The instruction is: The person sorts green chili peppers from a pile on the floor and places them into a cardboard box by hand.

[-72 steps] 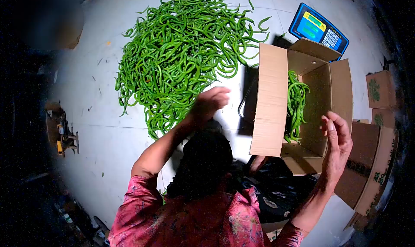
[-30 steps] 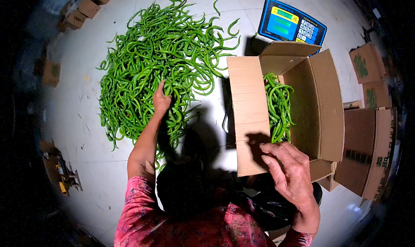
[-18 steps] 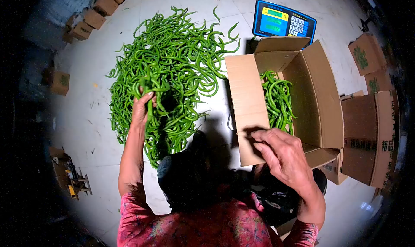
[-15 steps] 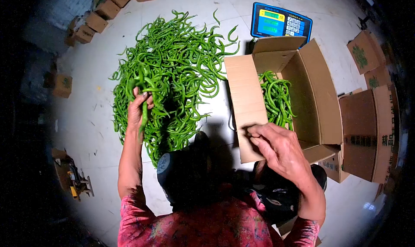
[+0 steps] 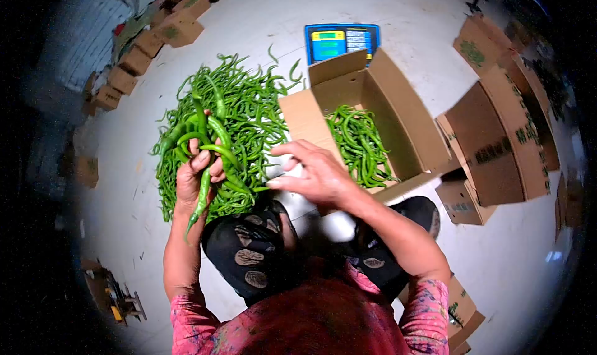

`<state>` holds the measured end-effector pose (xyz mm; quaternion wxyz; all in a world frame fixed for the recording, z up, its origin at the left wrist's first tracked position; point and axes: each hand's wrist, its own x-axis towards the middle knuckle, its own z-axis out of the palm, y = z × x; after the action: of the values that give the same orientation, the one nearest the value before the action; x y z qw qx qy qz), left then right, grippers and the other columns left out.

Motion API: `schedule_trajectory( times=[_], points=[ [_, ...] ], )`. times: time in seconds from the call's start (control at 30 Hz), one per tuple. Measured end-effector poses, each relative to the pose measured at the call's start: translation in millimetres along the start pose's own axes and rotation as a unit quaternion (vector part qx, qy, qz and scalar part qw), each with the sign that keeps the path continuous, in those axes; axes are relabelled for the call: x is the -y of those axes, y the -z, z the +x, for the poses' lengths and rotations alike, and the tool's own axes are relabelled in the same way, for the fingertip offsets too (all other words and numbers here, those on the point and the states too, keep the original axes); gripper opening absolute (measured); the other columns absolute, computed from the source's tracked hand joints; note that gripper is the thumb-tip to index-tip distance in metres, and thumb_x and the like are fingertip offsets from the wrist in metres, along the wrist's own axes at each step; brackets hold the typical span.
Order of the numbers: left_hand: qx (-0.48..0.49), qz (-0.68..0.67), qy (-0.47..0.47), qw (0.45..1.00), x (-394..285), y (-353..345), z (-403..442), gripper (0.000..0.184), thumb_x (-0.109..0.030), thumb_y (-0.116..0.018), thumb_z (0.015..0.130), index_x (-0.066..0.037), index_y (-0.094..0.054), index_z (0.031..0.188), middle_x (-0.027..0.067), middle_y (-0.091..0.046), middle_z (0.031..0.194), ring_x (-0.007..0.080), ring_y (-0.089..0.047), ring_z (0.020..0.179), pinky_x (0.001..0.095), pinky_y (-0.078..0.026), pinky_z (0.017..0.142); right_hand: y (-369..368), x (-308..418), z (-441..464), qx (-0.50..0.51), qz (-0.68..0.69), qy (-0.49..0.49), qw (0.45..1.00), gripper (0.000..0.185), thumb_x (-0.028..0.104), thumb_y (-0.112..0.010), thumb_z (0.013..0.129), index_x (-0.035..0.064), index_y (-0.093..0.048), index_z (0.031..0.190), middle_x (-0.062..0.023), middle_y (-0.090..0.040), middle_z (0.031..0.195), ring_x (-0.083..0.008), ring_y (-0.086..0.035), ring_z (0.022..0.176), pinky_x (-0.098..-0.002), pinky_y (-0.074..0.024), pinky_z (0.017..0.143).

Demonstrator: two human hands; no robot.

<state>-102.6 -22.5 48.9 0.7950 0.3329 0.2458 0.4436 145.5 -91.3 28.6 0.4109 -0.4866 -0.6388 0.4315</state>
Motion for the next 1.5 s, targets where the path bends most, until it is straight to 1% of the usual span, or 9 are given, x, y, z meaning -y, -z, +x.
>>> schedule_trajectory(
  times=[0.1, 0.2, 0.43, 0.73, 0.83, 1.07, 1.1, 1.3, 1.5],
  points=[
    [0.035, 0.041, 0.049, 0.997, 16, -39, 6, 0.034, -0.004, -0.067, 0.082, 0.000, -0.054, 0.113, 0.0072, -0.060, 0.095, 0.0135, -0.055, 0.068, 0.0244, -0.041, 0.055, -4, 15, -5, -0.020, 0.036, 0.065, 0.997, 0.040, 0.025, -0.077, 0.076, 0.0041, -0.061, 0.106, -0.0080, -0.060, 0.088, -0.0162, -0.058, 0.074, -0.0300, -0.0474, 0.063],
    [0.010, 0.082, 0.034, 0.996, 34, -65, 13, 0.027, -0.004, -0.065, 0.083, -0.001, -0.055, 0.108, 0.0056, -0.058, 0.086, 0.0127, -0.055, 0.067, 0.0232, -0.041, 0.055, -1, 11, -10, -0.097, 0.001, 0.086, 0.992, 0.024, 0.022, -0.070, 0.083, 0.0007, -0.059, 0.088, -0.0038, -0.055, 0.070, -0.0124, -0.052, 0.061, -0.0286, -0.0435, 0.058],
    [0.046, 0.031, 0.044, 0.998, 57, -67, 37, 0.023, -0.004, -0.062, 0.085, -0.008, -0.052, 0.105, 0.0074, -0.059, 0.089, 0.0118, -0.048, 0.060, 0.0246, -0.037, 0.051, 33, 3, -14, -0.088, 0.145, -0.006, 0.985, 0.026, 0.028, -0.056, 0.095, 0.0027, -0.062, 0.096, 0.0031, -0.057, 0.075, -0.0044, -0.050, 0.069, -0.0241, -0.0435, 0.062],
    [0.055, 0.094, 0.103, 0.989, 88, -68, 44, 0.056, 0.000, -0.069, 0.079, -0.005, -0.042, 0.128, 0.0044, -0.057, 0.090, 0.0108, -0.054, 0.063, 0.0217, -0.045, 0.054, 46, -5, -15, -0.150, 0.226, -0.032, 0.962, 0.021, 0.024, -0.058, 0.094, 0.0033, -0.061, 0.096, 0.0016, -0.062, 0.081, -0.0037, -0.053, 0.071, -0.0216, -0.0441, 0.063],
    [0.101, 0.066, 0.135, 0.983, 89, -69, 38, 0.063, 0.002, -0.069, 0.079, -0.003, -0.039, 0.134, 0.0102, -0.055, 0.112, 0.0132, -0.056, 0.077, 0.0246, -0.048, 0.061, 59, -19, -9, -0.223, 0.248, -0.042, 0.942, 0.018, 0.023, -0.056, 0.093, 0.0061, -0.061, 0.093, 0.0057, -0.055, 0.075, -0.0018, -0.044, 0.063, -0.0201, -0.0364, 0.057],
    [0.101, 0.038, 0.130, 0.986, 83, -66, 42, 0.071, 0.004, -0.068, 0.078, -0.003, -0.035, 0.141, 0.0081, -0.052, 0.110, 0.0134, -0.056, 0.085, 0.0240, -0.046, 0.062, 73, -29, -9, -0.136, 0.358, -0.068, 0.921, 0.017, 0.023, -0.056, 0.094, 0.0069, -0.058, 0.099, 0.0053, -0.053, 0.076, -0.0020, -0.044, 0.062, -0.0171, -0.0370, 0.055],
    [0.073, 0.082, 0.097, 0.989, 82, -73, 40, 0.076, -0.004, -0.069, 0.075, -0.005, -0.033, 0.142, 0.0114, -0.056, 0.092, 0.0130, -0.050, 0.065, 0.0229, -0.042, 0.055, 75, -28, -10, -0.122, 0.389, -0.064, 0.911, 0.016, 0.023, -0.056, 0.094, 0.0070, -0.058, 0.100, 0.0051, -0.053, 0.076, -0.0018, -0.044, 0.062, -0.0168, -0.0371, 0.055],
    [0.114, 0.326, 0.084, 0.935, 75, -67, 41, 0.073, -0.012, -0.071, 0.074, -0.003, -0.040, 0.139, 0.0047, -0.058, 0.098, 0.0106, -0.052, 0.067, 0.0221, -0.046, 0.060, 101, -25, -9, -0.189, 0.412, -0.033, 0.891, 0.015, 0.020, -0.056, 0.095, 0.0059, -0.058, 0.098, 0.0044, -0.052, 0.079, -0.0012, -0.044, 0.062, -0.0158, -0.0367, 0.052],
    [0.021, 0.095, 0.084, 0.992, 61, -47, 45, 0.060, -0.006, -0.068, 0.080, -0.008, -0.040, 0.133, 0.0101, -0.056, 0.091, 0.0123, -0.050, 0.058, 0.0224, -0.042, 0.051, 125, -41, -9, -0.239, 0.379, -0.026, 0.894, 0.015, 0.017, -0.054, 0.096, 0.0036, -0.058, 0.100, 0.0007, -0.058, 0.081, -0.0027, -0.043, 0.060, -0.0159, -0.0363, 0.052]
  ],
)
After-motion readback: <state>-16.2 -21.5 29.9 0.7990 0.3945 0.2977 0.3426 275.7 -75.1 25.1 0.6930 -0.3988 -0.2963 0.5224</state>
